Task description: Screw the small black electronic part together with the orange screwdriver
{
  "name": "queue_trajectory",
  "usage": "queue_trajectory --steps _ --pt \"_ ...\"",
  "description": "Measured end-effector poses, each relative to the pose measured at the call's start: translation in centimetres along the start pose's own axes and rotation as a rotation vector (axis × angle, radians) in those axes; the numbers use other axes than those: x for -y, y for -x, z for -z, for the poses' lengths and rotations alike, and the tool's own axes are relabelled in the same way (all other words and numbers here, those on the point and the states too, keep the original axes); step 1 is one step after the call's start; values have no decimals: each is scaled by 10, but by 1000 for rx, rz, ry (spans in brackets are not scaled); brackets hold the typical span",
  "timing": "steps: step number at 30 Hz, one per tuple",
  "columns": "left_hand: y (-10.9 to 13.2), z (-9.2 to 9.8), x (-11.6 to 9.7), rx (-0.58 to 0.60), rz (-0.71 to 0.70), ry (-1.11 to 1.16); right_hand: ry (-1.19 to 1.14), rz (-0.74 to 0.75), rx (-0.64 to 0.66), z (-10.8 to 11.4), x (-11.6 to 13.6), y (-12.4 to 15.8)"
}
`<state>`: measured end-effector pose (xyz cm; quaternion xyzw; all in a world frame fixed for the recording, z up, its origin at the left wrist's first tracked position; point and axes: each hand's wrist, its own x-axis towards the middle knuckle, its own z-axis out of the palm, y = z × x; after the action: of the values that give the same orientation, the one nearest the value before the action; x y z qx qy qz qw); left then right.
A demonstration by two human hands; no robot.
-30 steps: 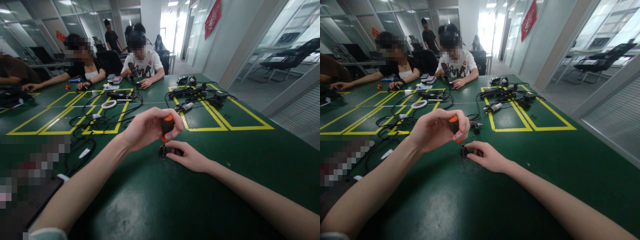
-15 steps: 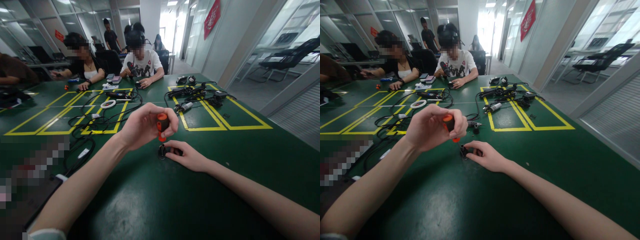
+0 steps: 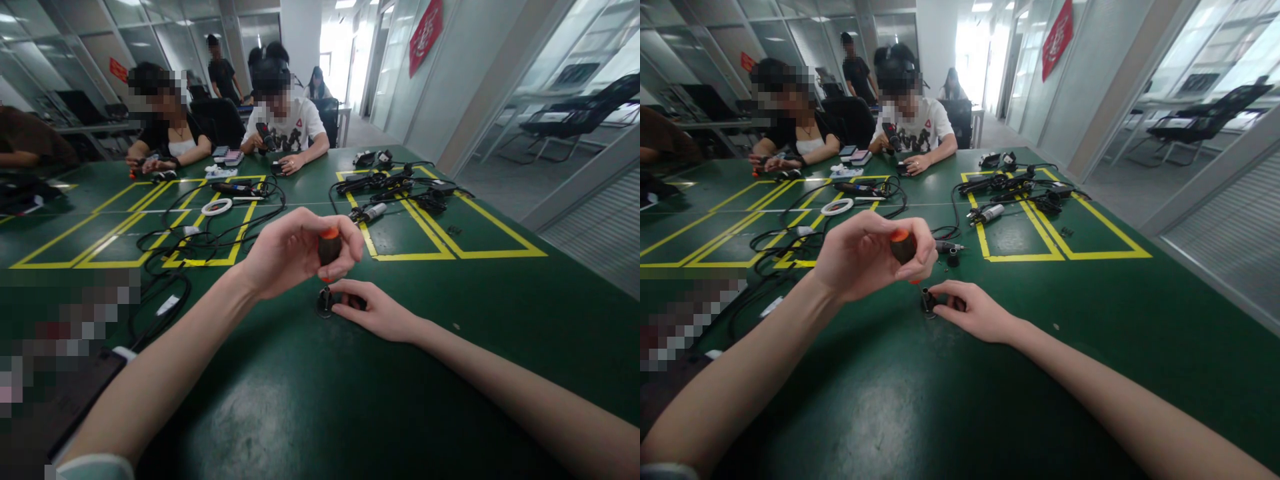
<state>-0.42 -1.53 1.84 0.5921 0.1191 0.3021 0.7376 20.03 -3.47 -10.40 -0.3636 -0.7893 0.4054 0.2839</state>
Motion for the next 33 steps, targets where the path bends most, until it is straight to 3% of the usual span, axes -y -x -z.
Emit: queue_trajectory --steps 8,20,27,33 --pt "-1 -3 3 -37 -42 26 -3 4 0 -1 -2 0" --pt "-4 -15 11 -68 10 -75 18 15 13 -1 -3 0" --pt "-10 -18 17 -205 -59 -46 20 2 -1 -1 -2 0" --pt "-11 -21 19 -239 -85 -65 34 0 -3 0 -2 1"
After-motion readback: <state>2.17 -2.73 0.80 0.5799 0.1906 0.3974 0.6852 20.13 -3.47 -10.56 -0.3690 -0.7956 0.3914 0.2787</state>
